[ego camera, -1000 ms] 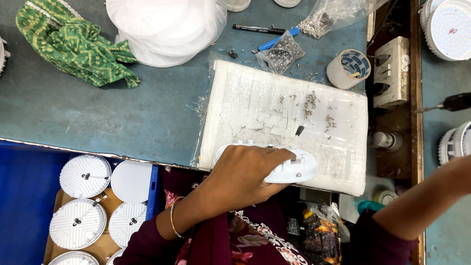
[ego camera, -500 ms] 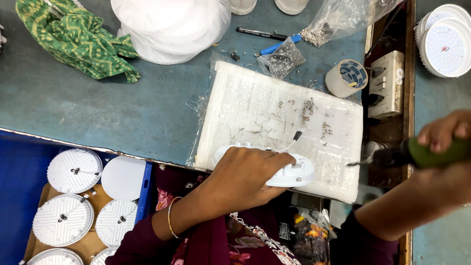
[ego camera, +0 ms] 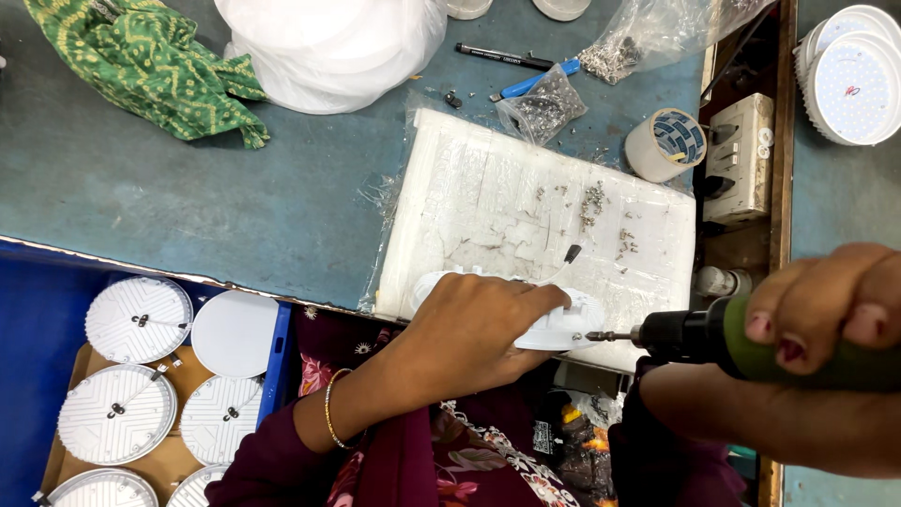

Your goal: The person wipes an LED panel with a green cloth, places a white lamp base on the work pad, and uses a green electric screwdriver to drive screws into the base. They attach a terminal block and wire, fit the diffuser cover onto the base, and set finished lamp assemblies aside.

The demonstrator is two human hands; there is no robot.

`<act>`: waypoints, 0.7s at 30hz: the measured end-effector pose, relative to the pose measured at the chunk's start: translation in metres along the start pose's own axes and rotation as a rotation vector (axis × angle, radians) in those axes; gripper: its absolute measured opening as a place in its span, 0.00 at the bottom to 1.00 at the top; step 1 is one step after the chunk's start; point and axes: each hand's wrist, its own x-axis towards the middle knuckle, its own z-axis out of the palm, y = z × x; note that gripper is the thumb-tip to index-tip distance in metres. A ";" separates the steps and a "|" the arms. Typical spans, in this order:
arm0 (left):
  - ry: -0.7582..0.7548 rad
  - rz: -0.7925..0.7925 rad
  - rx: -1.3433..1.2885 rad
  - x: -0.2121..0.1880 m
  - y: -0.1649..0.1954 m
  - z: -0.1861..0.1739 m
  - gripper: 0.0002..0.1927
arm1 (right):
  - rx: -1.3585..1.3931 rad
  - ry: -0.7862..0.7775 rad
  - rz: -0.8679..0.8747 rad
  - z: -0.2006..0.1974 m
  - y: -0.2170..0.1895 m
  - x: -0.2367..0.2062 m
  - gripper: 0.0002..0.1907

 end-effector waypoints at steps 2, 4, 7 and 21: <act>0.011 0.013 -0.004 -0.001 0.000 0.000 0.16 | -0.006 0.047 -0.010 0.007 0.001 0.006 0.15; 0.025 0.032 -0.004 -0.001 0.000 0.000 0.16 | 0.005 0.062 -0.028 0.007 0.003 0.011 0.17; -0.002 0.005 -0.002 -0.001 0.000 0.000 0.15 | -0.027 0.038 -0.009 0.001 0.004 0.015 0.17; -0.013 -0.014 -0.005 -0.001 -0.001 0.002 0.18 | -0.803 -0.601 0.149 0.074 -0.046 0.059 0.34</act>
